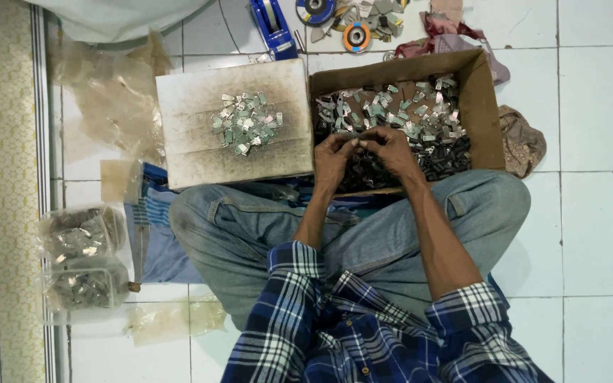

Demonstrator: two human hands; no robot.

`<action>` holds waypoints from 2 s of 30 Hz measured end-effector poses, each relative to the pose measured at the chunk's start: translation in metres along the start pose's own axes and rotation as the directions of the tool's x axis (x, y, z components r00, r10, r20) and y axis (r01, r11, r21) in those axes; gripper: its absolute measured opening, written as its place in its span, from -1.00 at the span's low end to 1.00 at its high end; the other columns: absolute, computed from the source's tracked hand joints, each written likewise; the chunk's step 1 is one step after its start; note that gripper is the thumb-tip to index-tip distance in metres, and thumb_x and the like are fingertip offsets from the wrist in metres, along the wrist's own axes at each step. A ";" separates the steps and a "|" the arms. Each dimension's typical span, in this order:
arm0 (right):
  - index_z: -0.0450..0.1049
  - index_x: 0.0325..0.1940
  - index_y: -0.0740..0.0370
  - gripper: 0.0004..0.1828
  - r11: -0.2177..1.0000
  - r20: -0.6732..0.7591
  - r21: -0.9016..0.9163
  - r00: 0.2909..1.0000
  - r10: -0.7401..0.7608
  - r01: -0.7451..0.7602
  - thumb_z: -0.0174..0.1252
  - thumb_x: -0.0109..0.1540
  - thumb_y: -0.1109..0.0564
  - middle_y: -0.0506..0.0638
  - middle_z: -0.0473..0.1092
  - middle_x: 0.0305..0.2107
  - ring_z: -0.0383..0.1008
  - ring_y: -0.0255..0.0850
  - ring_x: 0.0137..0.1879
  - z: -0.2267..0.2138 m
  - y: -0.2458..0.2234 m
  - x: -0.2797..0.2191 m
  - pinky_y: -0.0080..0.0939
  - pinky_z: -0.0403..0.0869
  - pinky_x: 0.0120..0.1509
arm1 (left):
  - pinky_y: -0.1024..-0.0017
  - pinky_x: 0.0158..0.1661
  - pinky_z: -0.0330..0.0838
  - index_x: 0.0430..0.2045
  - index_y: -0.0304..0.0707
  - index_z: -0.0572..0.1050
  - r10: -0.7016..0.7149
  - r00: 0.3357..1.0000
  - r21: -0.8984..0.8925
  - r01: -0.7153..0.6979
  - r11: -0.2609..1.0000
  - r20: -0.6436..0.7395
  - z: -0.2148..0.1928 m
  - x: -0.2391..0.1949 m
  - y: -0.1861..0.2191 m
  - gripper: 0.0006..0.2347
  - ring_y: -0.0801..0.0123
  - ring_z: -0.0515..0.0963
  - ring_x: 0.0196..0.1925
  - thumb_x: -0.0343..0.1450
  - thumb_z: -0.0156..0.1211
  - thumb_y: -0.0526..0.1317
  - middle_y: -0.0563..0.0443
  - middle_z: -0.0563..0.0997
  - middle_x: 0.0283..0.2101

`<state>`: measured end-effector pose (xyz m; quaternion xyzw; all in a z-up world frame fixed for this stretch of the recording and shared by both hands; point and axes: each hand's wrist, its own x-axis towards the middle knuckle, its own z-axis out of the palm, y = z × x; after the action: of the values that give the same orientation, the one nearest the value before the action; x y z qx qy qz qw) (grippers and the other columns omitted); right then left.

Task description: Sorting and arranging small metal components from a cardboard box onto a white board while sitting on the floor.

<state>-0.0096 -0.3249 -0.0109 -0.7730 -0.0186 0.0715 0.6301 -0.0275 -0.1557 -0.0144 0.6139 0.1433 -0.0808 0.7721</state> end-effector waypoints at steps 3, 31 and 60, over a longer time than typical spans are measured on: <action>0.63 -0.09 0.19 -0.82 0.999 0.026 -0.011 0.999 0.031 -0.031 0.38 0.22 0.21 0.06 0.56 -0.38 0.50 -0.26 -0.18 -0.002 -0.005 -0.004 -0.17 0.49 -0.05 | 0.38 -0.13 0.53 -0.28 -0.15 0.67 -0.015 1.000 0.080 0.013 0.997 0.015 -0.006 0.001 -0.003 -0.89 0.38 0.69 -0.21 0.38 0.39 -0.21 -0.03 0.72 -0.34; 0.61 -0.01 0.26 -0.64 0.971 -0.098 -0.127 0.976 0.193 -0.205 0.42 0.12 0.16 0.21 0.54 -0.19 0.57 -0.03 -0.04 -0.009 0.057 0.009 -0.02 0.49 0.03 | 0.45 -0.24 0.49 -0.25 -0.17 0.61 0.054 0.998 0.028 -0.054 0.998 -0.013 0.000 -0.003 0.006 -0.90 0.46 0.59 -0.34 0.40 0.32 -0.29 -0.01 0.66 -0.39; 0.60 0.12 -0.10 -0.60 0.842 -0.043 -0.533 0.997 0.067 -0.079 0.29 0.18 -0.02 0.02 0.57 -0.09 0.55 0.02 0.10 0.019 0.086 0.023 0.04 0.52 0.10 | 0.45 -0.24 0.49 -0.31 -0.21 0.61 0.102 0.995 0.031 -0.101 0.994 -0.023 -0.005 0.015 -0.021 -0.93 0.46 0.61 -0.34 0.39 0.34 -0.32 -0.01 0.65 -0.41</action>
<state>0.0049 -0.3216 -0.1006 -0.9186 -0.0012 0.0788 0.3873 -0.0200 -0.1548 -0.0393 0.6329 0.1201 -0.0360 0.7640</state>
